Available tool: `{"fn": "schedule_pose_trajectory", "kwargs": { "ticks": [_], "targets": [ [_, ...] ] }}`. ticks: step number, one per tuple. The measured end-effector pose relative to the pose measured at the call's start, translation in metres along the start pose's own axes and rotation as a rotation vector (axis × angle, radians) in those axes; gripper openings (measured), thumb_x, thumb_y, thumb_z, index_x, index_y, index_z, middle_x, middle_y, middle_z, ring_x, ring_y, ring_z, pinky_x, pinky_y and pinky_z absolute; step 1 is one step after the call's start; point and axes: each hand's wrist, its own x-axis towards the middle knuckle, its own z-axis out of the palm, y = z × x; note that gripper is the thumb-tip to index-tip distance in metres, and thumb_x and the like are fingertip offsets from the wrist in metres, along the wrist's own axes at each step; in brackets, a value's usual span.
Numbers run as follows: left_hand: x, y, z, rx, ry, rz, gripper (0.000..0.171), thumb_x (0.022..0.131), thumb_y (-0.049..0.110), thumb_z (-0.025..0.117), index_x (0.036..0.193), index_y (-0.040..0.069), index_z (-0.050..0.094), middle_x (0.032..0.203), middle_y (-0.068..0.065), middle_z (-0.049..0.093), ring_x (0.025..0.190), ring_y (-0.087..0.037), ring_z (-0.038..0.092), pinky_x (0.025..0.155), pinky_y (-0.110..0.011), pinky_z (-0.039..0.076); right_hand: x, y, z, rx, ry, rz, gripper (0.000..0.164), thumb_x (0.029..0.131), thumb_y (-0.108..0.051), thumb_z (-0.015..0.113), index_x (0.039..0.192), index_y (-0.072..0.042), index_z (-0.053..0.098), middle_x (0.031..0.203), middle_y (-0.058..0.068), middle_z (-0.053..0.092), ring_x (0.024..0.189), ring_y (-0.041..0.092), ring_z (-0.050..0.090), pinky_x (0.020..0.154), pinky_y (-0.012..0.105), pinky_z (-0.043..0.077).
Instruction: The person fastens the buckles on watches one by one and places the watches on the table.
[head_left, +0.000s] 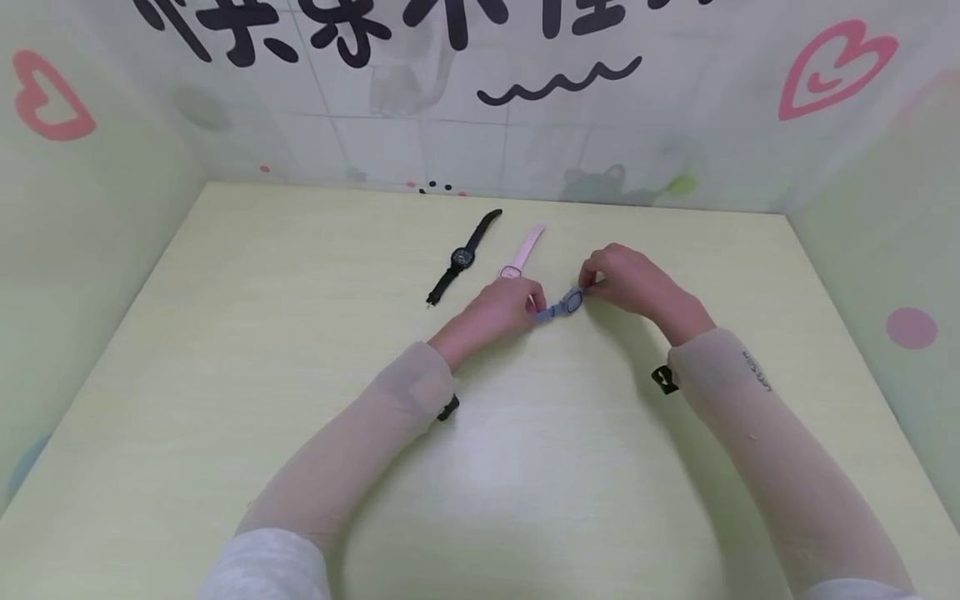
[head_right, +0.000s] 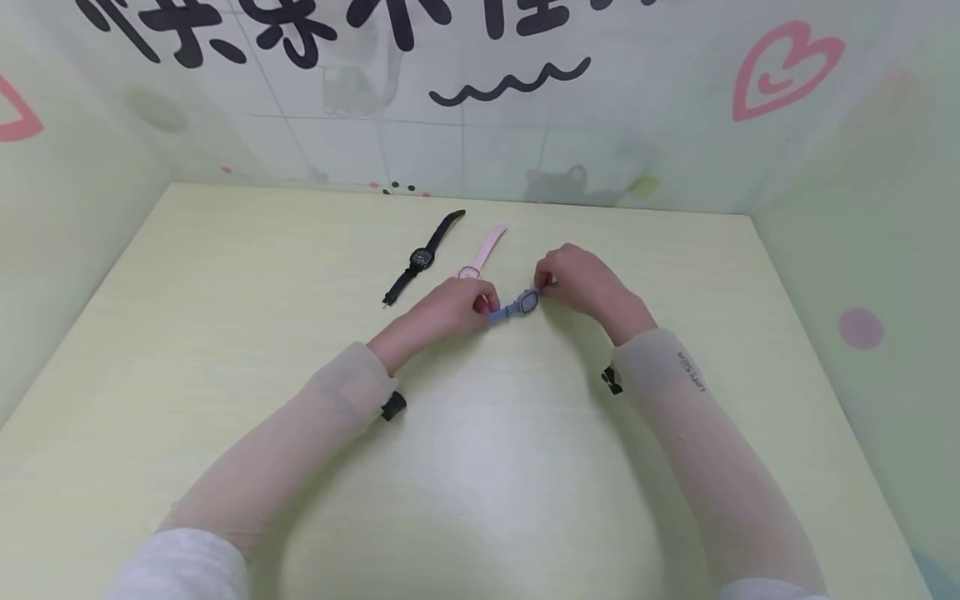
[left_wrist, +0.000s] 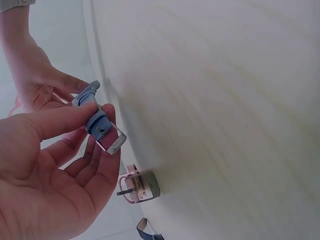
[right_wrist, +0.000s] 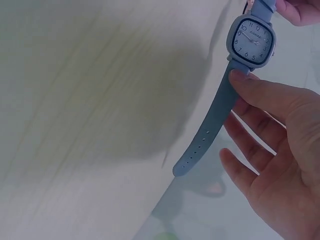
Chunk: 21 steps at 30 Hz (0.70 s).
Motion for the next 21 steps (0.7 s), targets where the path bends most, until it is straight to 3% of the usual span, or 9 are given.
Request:
{"fn": "schedule_pose_trajectory", "kwargs": {
  "ticks": [5, 13, 21],
  "targets": [
    [-0.002, 0.002, -0.004, -0.007, 0.017, -0.004, 0.022, 0.092, 0.004, 0.064, 0.111, 0.015, 0.069, 0.11, -0.004, 0.069, 0.098, -0.019, 0.059, 0.086, -0.032, 0.05, -0.002, -0.001, -0.003, -0.017, 0.019, -0.026, 0.005, 0.087, -0.003, 0.073, 0.092, -0.005, 0.073, 0.095, 0.01, 0.073, 0.094, 0.029, 0.061, 0.091, 0.046, 0.049],
    [-0.006, 0.0, -0.012, -0.058, 0.029, -0.01, 0.017, 0.095, 0.009, 0.064, 0.11, 0.014, 0.069, 0.108, -0.005, 0.068, 0.089, -0.019, 0.059, 0.075, -0.027, 0.047, -0.004, -0.006, -0.007, -0.014, 0.05, -0.028, 0.006, 0.087, -0.003, 0.073, 0.093, -0.004, 0.073, 0.096, 0.01, 0.072, 0.095, 0.03, 0.06, 0.091, 0.046, 0.049],
    [-0.01, -0.008, -0.016, -0.102, 0.054, 0.004, 0.014, 0.095, 0.012, 0.065, 0.109, 0.014, 0.069, 0.104, -0.003, 0.07, 0.087, -0.018, 0.06, 0.074, -0.027, 0.048, -0.006, -0.011, -0.007, -0.012, 0.078, -0.052, 0.007, 0.086, -0.002, 0.074, 0.092, -0.005, 0.074, 0.093, 0.009, 0.073, 0.091, 0.029, 0.062, 0.087, 0.045, 0.051]
  ]
}}
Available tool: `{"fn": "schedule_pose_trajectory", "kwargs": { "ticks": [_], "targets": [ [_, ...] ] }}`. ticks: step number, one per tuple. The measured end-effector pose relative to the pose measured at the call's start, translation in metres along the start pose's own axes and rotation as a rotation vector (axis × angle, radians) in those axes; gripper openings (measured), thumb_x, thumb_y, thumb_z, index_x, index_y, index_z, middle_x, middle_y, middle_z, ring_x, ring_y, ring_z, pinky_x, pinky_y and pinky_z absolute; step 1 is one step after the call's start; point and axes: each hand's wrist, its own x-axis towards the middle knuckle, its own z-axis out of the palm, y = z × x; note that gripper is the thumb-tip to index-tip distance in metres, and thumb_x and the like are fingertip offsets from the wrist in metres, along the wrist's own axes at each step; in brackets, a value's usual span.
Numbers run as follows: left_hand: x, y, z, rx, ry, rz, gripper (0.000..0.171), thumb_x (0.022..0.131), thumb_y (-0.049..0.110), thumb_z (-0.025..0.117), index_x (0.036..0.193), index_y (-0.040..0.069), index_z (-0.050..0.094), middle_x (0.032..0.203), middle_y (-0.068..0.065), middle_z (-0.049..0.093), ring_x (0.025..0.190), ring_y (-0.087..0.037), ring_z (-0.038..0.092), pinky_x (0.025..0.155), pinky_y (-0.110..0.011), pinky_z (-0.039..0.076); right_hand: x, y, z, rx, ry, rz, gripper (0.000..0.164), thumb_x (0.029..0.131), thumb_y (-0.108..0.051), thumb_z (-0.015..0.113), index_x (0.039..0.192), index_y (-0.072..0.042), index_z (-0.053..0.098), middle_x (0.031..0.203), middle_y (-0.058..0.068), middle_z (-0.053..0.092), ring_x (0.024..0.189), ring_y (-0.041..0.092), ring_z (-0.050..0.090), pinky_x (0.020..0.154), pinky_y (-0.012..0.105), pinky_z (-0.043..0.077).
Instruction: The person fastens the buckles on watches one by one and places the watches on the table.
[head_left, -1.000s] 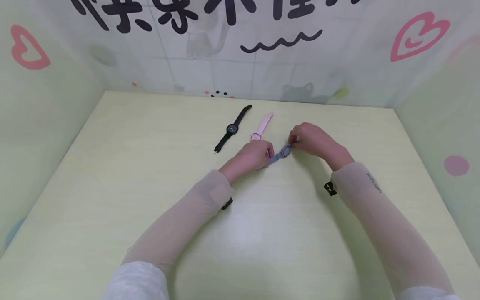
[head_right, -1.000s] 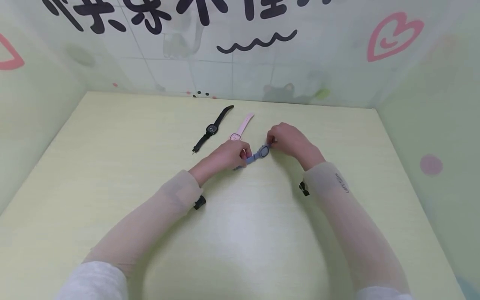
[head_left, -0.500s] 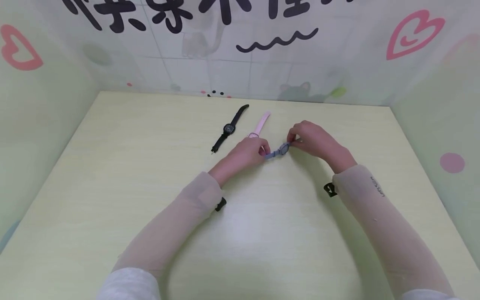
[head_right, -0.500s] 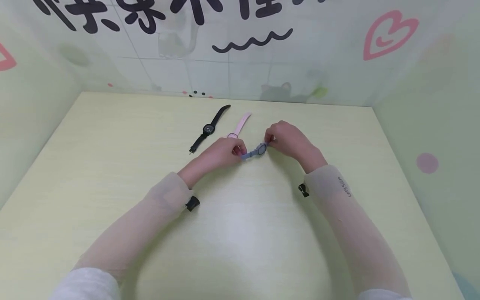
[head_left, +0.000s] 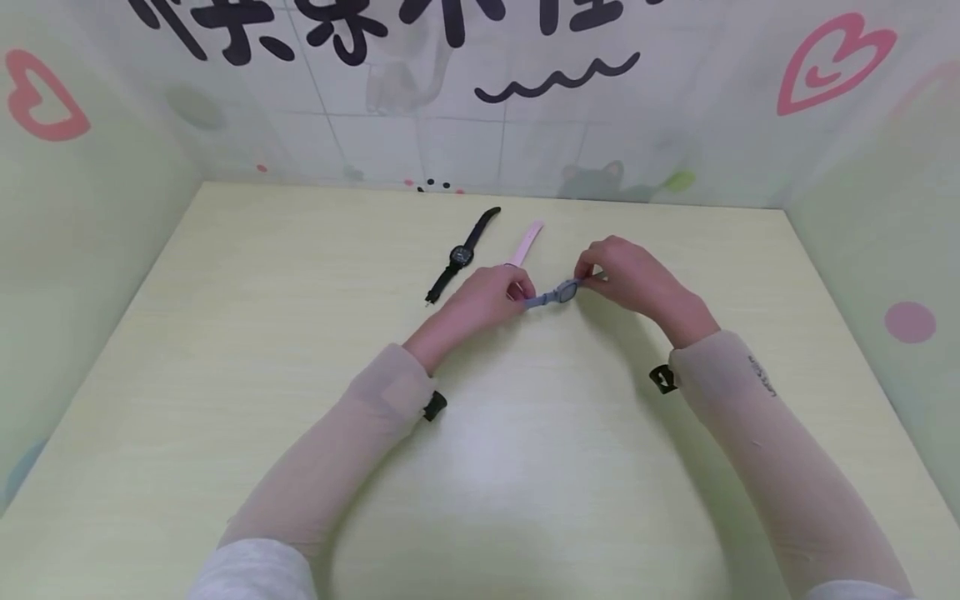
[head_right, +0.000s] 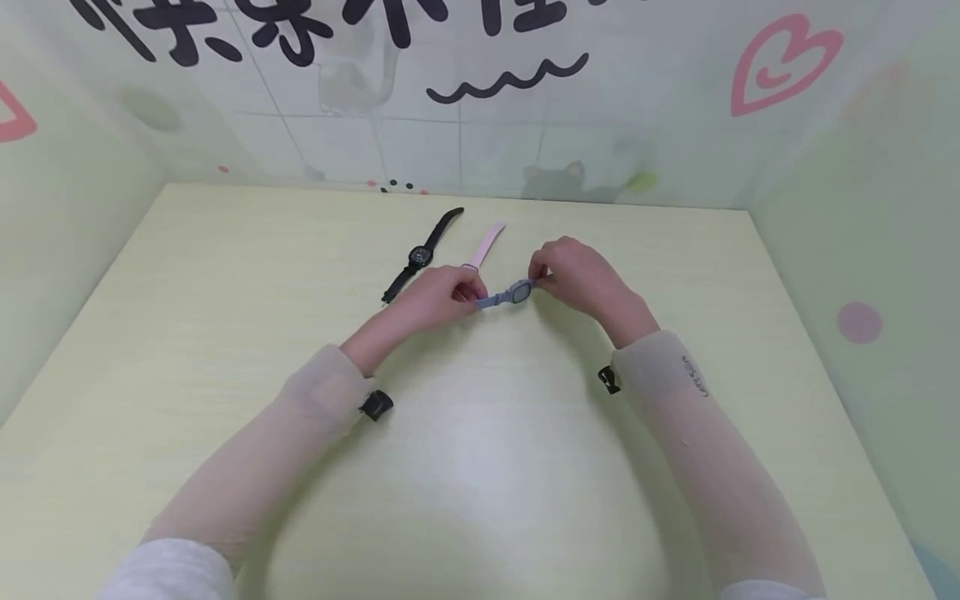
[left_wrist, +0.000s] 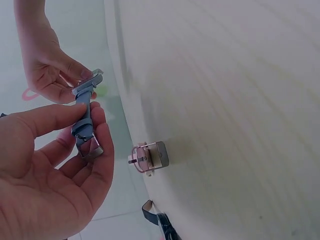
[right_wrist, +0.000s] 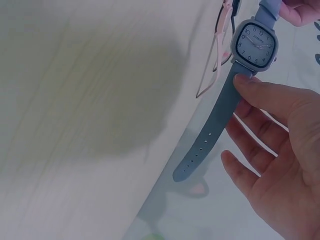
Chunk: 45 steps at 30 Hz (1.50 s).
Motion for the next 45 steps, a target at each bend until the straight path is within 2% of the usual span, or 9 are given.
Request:
{"fn": "schedule_pose_trajectory", "kwargs": {
  "ticks": [12, 18, 25, 33, 39, 45],
  "targets": [
    [-0.011, 0.0, -0.009, -0.028, 0.03, 0.016, 0.013, 0.096, 0.012, 0.064, 0.108, 0.014, 0.069, 0.104, -0.004, 0.069, 0.086, -0.018, 0.059, 0.073, -0.027, 0.048, -0.002, -0.006, -0.004, 0.005, 0.018, -0.003, 0.007, 0.087, -0.002, 0.073, 0.094, -0.005, 0.073, 0.096, 0.009, 0.072, 0.096, 0.031, 0.062, 0.089, 0.046, 0.051],
    [-0.014, -0.005, -0.012, -0.046, 0.044, 0.019, 0.009, 0.096, 0.015, 0.065, 0.105, 0.016, 0.068, 0.101, -0.003, 0.069, 0.079, -0.017, 0.058, 0.064, -0.026, 0.046, -0.005, -0.009, -0.004, 0.009, 0.058, -0.021, 0.007, 0.087, -0.002, 0.073, 0.092, -0.005, 0.073, 0.094, 0.008, 0.072, 0.096, 0.031, 0.062, 0.087, 0.045, 0.051],
    [-0.017, -0.01, -0.014, -0.098, 0.044, 0.032, 0.009, 0.096, 0.016, 0.065, 0.105, 0.014, 0.067, 0.1, -0.005, 0.07, 0.073, -0.016, 0.056, 0.058, -0.024, 0.046, -0.009, -0.015, -0.004, 0.01, 0.079, -0.037, 0.007, 0.086, -0.002, 0.074, 0.092, -0.005, 0.073, 0.093, 0.008, 0.072, 0.094, 0.031, 0.062, 0.086, 0.044, 0.051],
    [-0.02, -0.016, -0.014, -0.12, 0.066, 0.048, 0.017, 0.1, 0.027, 0.06, 0.108, 0.014, 0.067, 0.099, -0.007, 0.071, 0.076, -0.018, 0.06, 0.059, -0.023, 0.047, -0.011, -0.021, -0.004, 0.004, 0.108, -0.031, 0.006, 0.086, -0.004, 0.074, 0.092, -0.007, 0.073, 0.093, 0.006, 0.072, 0.096, 0.03, 0.063, 0.086, 0.042, 0.052],
    [-0.022, -0.019, -0.016, -0.163, 0.096, 0.067, 0.023, 0.102, 0.028, 0.058, 0.109, 0.008, 0.068, 0.099, -0.014, 0.069, 0.07, -0.016, 0.055, 0.059, -0.025, 0.044, -0.012, -0.025, -0.004, -0.004, 0.15, -0.049, 0.006, 0.086, -0.005, 0.075, 0.091, -0.007, 0.073, 0.091, 0.006, 0.073, 0.093, 0.03, 0.062, 0.082, 0.041, 0.052],
    [-0.023, -0.019, -0.017, -0.179, 0.146, 0.08, 0.021, 0.1, 0.028, 0.061, 0.106, 0.01, 0.069, 0.101, -0.009, 0.07, 0.076, -0.015, 0.058, 0.061, -0.025, 0.044, -0.013, -0.028, -0.002, -0.033, 0.209, -0.059, 0.007, 0.086, -0.004, 0.074, 0.092, -0.007, 0.073, 0.093, 0.006, 0.073, 0.088, 0.027, 0.058, 0.079, 0.039, 0.051]
  ]
}}
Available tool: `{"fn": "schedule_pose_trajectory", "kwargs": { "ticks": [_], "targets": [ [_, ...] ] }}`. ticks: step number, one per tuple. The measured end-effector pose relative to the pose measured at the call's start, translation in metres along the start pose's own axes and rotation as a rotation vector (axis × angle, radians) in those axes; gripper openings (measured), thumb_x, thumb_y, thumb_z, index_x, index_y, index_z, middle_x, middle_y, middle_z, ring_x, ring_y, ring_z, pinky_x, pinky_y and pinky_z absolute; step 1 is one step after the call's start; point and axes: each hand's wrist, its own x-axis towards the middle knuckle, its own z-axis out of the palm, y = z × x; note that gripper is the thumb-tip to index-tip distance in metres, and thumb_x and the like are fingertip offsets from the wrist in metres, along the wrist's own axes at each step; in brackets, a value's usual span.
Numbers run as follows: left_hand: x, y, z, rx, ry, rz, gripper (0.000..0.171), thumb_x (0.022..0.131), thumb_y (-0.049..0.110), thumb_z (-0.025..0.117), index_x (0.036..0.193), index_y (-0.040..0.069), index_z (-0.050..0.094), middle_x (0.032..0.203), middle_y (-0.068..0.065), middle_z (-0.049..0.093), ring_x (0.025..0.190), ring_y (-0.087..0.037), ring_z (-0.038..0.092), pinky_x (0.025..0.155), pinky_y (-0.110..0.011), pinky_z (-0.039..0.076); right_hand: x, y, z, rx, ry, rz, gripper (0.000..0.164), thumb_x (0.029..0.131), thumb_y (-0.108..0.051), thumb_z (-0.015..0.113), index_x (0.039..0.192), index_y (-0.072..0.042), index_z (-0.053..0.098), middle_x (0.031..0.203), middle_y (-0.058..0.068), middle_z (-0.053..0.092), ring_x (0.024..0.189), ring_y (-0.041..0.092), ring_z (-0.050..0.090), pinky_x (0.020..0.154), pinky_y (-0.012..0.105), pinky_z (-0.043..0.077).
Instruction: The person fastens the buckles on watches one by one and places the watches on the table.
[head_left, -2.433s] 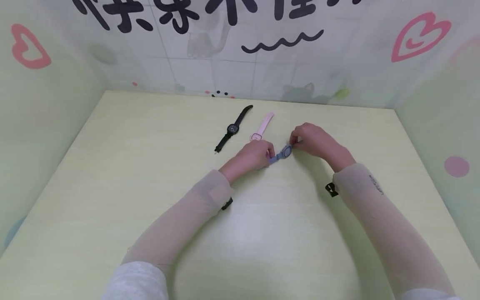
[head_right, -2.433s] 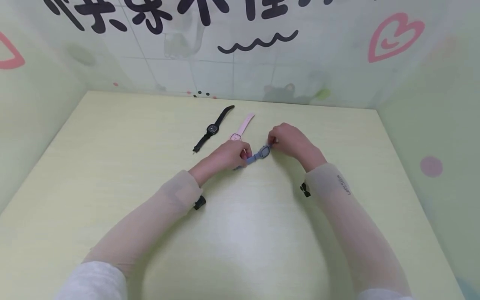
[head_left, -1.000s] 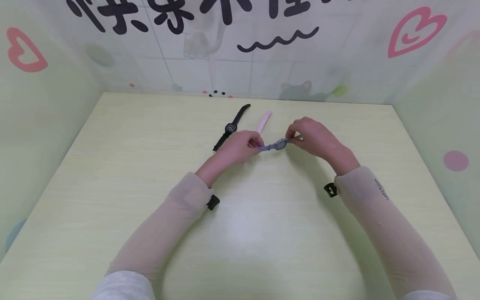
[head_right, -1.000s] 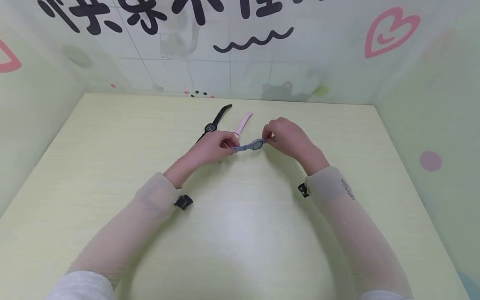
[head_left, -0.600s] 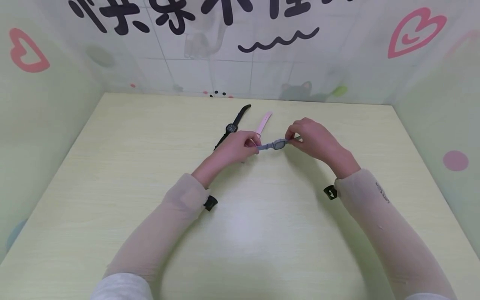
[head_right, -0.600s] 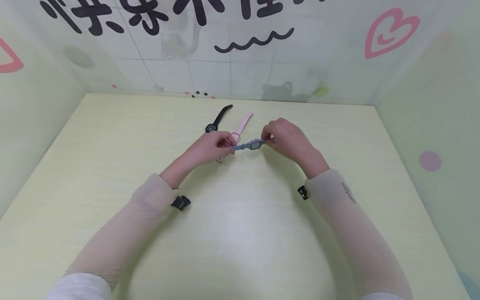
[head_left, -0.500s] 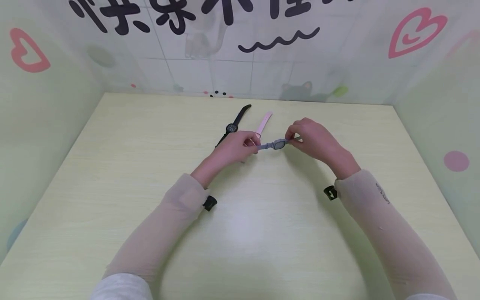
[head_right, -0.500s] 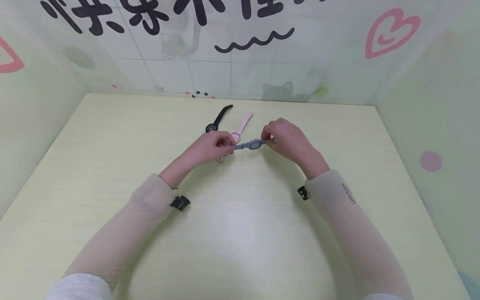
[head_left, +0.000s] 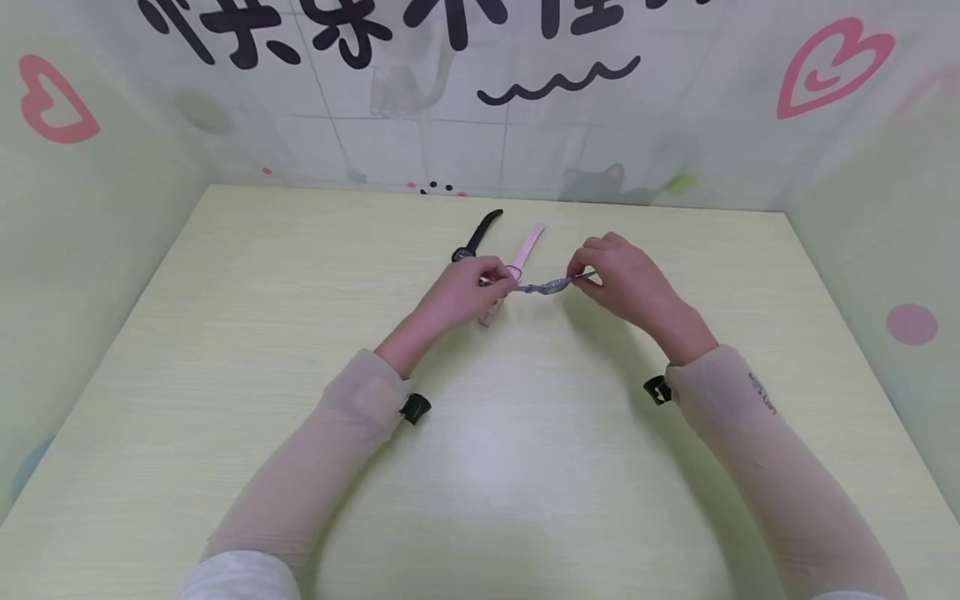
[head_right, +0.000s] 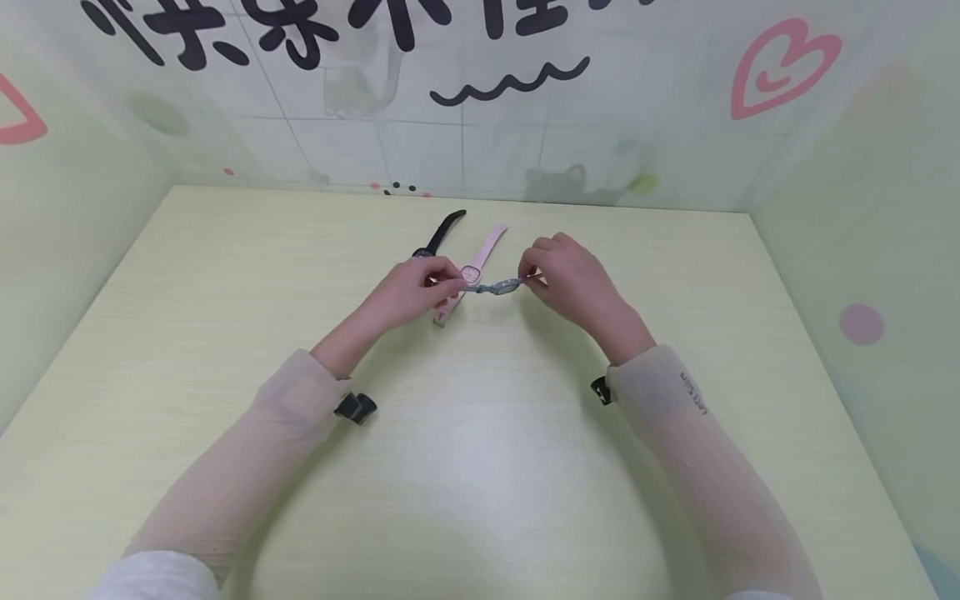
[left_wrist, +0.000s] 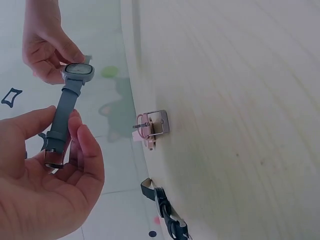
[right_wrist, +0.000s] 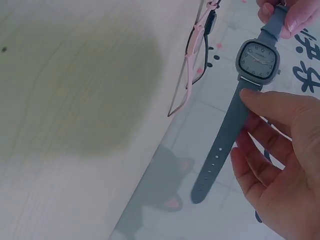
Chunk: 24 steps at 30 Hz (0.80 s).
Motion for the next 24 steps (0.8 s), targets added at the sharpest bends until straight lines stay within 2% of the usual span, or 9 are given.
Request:
{"fn": "schedule_pose_trajectory", "kwargs": {
  "ticks": [6, 13, 19, 24],
  "targets": [
    [0.0006, -0.0002, -0.0001, -0.05, 0.041, -0.01, 0.02, 0.096, 0.029, 0.067, 0.105, 0.011, 0.07, 0.103, -0.006, 0.072, 0.086, -0.017, 0.065, 0.068, -0.025, 0.049, -0.0008, -0.0019, 0.0015, -0.006, 0.014, 0.036, 0.01, 0.088, -0.004, 0.071, 0.096, -0.009, 0.072, 0.093, 0.004, 0.074, 0.082, 0.025, 0.053, 0.07, 0.036, 0.047],
    [-0.0001, 0.0024, -0.0011, -0.109, 0.104, -0.011, 0.017, 0.094, 0.028, 0.07, 0.102, 0.012, 0.07, 0.099, -0.005, 0.074, 0.089, -0.018, 0.068, 0.076, -0.028, 0.051, -0.0003, -0.0023, 0.0032, 0.035, 0.022, 0.065, 0.012, 0.091, -0.001, 0.067, 0.101, -0.007, 0.07, 0.095, 0.007, 0.073, 0.082, 0.024, 0.065, 0.074, 0.038, 0.055],
    [-0.0018, 0.0043, -0.0015, -0.19, 0.145, 0.021, 0.018, 0.095, 0.024, 0.069, 0.105, 0.009, 0.069, 0.101, -0.009, 0.075, 0.096, -0.027, 0.071, 0.076, -0.028, 0.053, -0.0014, -0.0029, 0.0075, -0.005, 0.126, 0.031, 0.014, 0.09, -0.004, 0.07, 0.103, -0.006, 0.075, 0.097, 0.008, 0.071, 0.073, 0.022, 0.065, 0.067, 0.036, 0.054],
    [-0.0015, 0.0049, -0.0012, -0.266, 0.182, 0.062, 0.016, 0.094, 0.017, 0.069, 0.105, 0.006, 0.068, 0.104, -0.011, 0.075, 0.099, -0.03, 0.072, 0.078, -0.027, 0.055, -0.0019, -0.0056, 0.0092, -0.022, 0.222, 0.067, 0.014, 0.091, -0.008, 0.071, 0.103, -0.01, 0.076, 0.082, 0.007, 0.064, 0.063, 0.021, 0.056, 0.057, 0.032, 0.043]
  ]
}}
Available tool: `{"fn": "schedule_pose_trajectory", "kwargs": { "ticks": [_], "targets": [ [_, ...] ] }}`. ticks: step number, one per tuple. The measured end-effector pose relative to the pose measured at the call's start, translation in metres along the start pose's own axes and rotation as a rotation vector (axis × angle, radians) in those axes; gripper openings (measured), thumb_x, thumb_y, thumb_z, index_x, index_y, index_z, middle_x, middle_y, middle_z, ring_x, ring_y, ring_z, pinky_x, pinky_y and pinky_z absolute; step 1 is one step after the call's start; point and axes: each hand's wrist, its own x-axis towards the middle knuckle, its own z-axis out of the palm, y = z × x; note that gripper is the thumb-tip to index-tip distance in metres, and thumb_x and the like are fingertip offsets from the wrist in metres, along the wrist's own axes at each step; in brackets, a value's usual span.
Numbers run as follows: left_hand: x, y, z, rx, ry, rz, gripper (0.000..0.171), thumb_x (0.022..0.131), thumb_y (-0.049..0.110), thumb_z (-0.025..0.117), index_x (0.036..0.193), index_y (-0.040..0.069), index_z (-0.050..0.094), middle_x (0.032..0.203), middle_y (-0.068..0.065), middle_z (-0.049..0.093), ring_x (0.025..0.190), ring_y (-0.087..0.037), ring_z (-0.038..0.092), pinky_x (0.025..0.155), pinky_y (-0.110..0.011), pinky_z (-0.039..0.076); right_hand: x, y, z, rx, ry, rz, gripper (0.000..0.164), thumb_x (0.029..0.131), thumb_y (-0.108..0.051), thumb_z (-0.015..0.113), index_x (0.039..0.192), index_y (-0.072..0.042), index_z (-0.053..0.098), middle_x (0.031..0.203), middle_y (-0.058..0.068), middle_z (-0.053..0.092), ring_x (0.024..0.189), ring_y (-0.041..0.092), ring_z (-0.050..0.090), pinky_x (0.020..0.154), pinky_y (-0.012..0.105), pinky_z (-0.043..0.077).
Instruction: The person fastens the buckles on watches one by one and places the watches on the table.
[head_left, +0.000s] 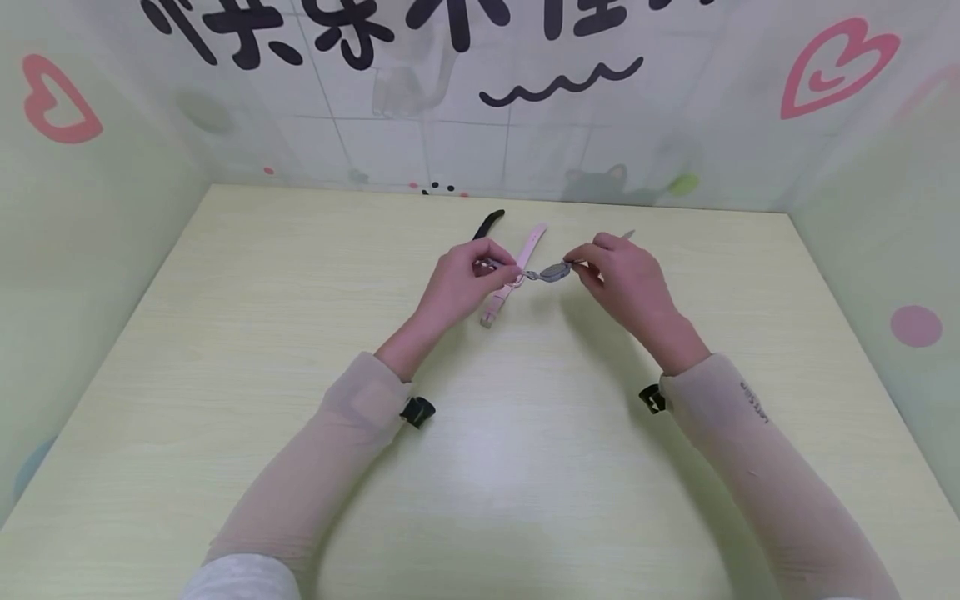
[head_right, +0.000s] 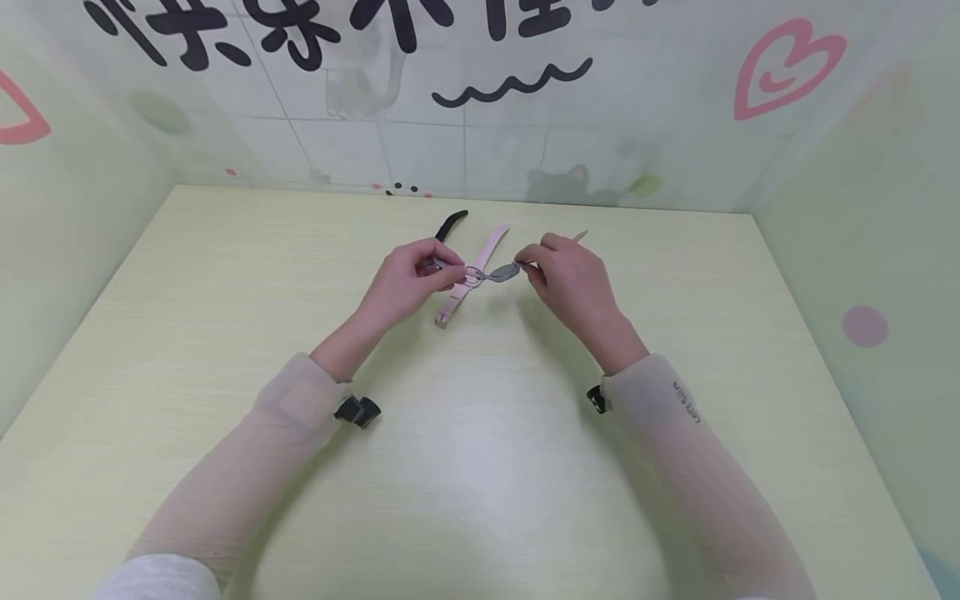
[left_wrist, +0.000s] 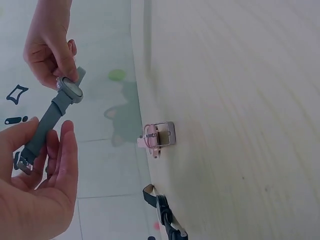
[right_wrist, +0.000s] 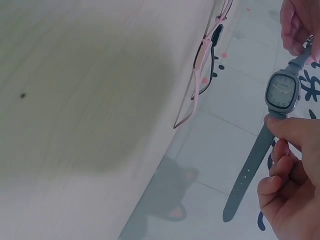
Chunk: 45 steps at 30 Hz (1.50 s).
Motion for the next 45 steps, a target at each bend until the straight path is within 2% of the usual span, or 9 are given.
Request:
{"fn": "schedule_pose_trajectory", "kwargs": {
  "ticks": [6, 12, 20, 23, 27, 30, 35, 39, 45],
  "targets": [
    [0.0, 0.001, 0.001, -0.059, 0.03, 0.041, 0.014, 0.094, 0.012, 0.07, 0.104, 0.003, 0.068, 0.106, -0.013, 0.072, 0.101, -0.033, 0.072, 0.081, -0.026, 0.057, -0.001, -0.002, 0.001, 0.025, 0.048, 0.025, 0.015, 0.093, -0.009, 0.068, 0.106, -0.011, 0.076, 0.078, 0.006, 0.071, 0.062, 0.021, 0.057, 0.057, 0.03, 0.039],
    [-0.003, 0.002, 0.002, -0.074, 0.043, 0.045, 0.015, 0.093, 0.014, 0.07, 0.104, 0.003, 0.068, 0.106, -0.012, 0.07, 0.101, -0.035, 0.071, 0.08, -0.023, 0.057, -0.001, -0.003, 0.003, 0.096, 0.079, 0.042, 0.02, 0.093, -0.004, 0.065, 0.11, -0.008, 0.075, 0.095, 0.009, 0.076, 0.073, 0.023, 0.068, 0.064, 0.034, 0.054],
    [-0.005, 0.003, 0.003, -0.106, 0.073, 0.064, 0.018, 0.093, 0.016, 0.071, 0.105, 0.003, 0.068, 0.107, -0.013, 0.068, 0.098, -0.037, 0.071, 0.076, -0.021, 0.054, 0.003, -0.008, 0.006, 0.305, 0.175, 0.119, 0.022, 0.095, -0.005, 0.065, 0.115, -0.002, 0.072, 0.105, 0.014, 0.075, 0.092, 0.025, 0.074, 0.077, 0.039, 0.062],
    [-0.005, 0.004, 0.003, -0.11, 0.083, 0.066, 0.019, 0.093, 0.017, 0.071, 0.106, 0.003, 0.067, 0.108, -0.012, 0.068, 0.099, -0.036, 0.071, 0.076, -0.021, 0.054, 0.005, -0.011, 0.006, 0.386, 0.217, 0.173, 0.023, 0.093, -0.008, 0.069, 0.114, -0.001, 0.073, 0.106, 0.015, 0.076, 0.094, 0.026, 0.075, 0.08, 0.033, 0.061],
    [-0.005, 0.005, 0.003, -0.117, 0.092, 0.063, 0.019, 0.092, 0.016, 0.072, 0.107, 0.004, 0.067, 0.109, -0.012, 0.068, 0.098, -0.036, 0.07, 0.075, -0.02, 0.053, 0.007, -0.013, 0.007, 0.476, 0.266, 0.23, 0.022, 0.091, -0.007, 0.071, 0.112, 0.0, 0.074, 0.105, 0.016, 0.076, 0.092, 0.027, 0.075, 0.078, 0.016, 0.058],
    [-0.006, 0.007, 0.002, -0.118, 0.103, 0.064, 0.019, 0.092, 0.015, 0.072, 0.106, 0.003, 0.068, 0.108, -0.012, 0.069, 0.094, -0.031, 0.07, 0.074, -0.019, 0.052, 0.009, -0.014, 0.008, 0.538, 0.294, 0.255, 0.02, 0.091, -0.006, 0.07, 0.109, 0.002, 0.074, 0.103, 0.018, 0.076, 0.089, 0.019, 0.075, 0.076, 0.008, 0.054],
    [-0.006, 0.008, 0.002, -0.114, 0.118, 0.067, 0.019, 0.092, 0.015, 0.072, 0.107, 0.004, 0.068, 0.107, -0.011, 0.069, 0.085, -0.015, 0.065, 0.071, -0.017, 0.051, 0.011, -0.015, 0.007, 0.66, 0.316, 0.291, 0.018, 0.091, -0.004, 0.07, 0.107, 0.005, 0.074, 0.103, 0.022, 0.075, 0.081, -0.007, 0.068, 0.075, 0.009, 0.055],
    [-0.006, 0.007, 0.002, -0.116, 0.127, 0.08, 0.019, 0.092, 0.016, 0.073, 0.107, 0.004, 0.068, 0.106, -0.01, 0.068, 0.08, -0.012, 0.06, 0.068, -0.017, 0.048, 0.011, -0.015, 0.006, 0.746, 0.34, 0.319, 0.018, 0.09, -0.003, 0.071, 0.104, 0.007, 0.073, 0.102, 0.023, 0.074, 0.081, -0.004, 0.069, 0.076, 0.013, 0.057],
    [-0.005, 0.008, 0.002, -0.11, 0.131, 0.104, 0.019, 0.092, 0.016, 0.073, 0.107, 0.006, 0.068, 0.105, -0.009, 0.067, 0.075, -0.013, 0.054, 0.064, -0.018, 0.043, 0.011, -0.016, 0.008, 0.864, 0.4, 0.347, 0.018, 0.088, 0.002, 0.072, 0.101, 0.012, 0.066, 0.09, 0.0, 0.072, 0.078, 0.001, 0.069, 0.074, 0.017, 0.059]
  ]
}}
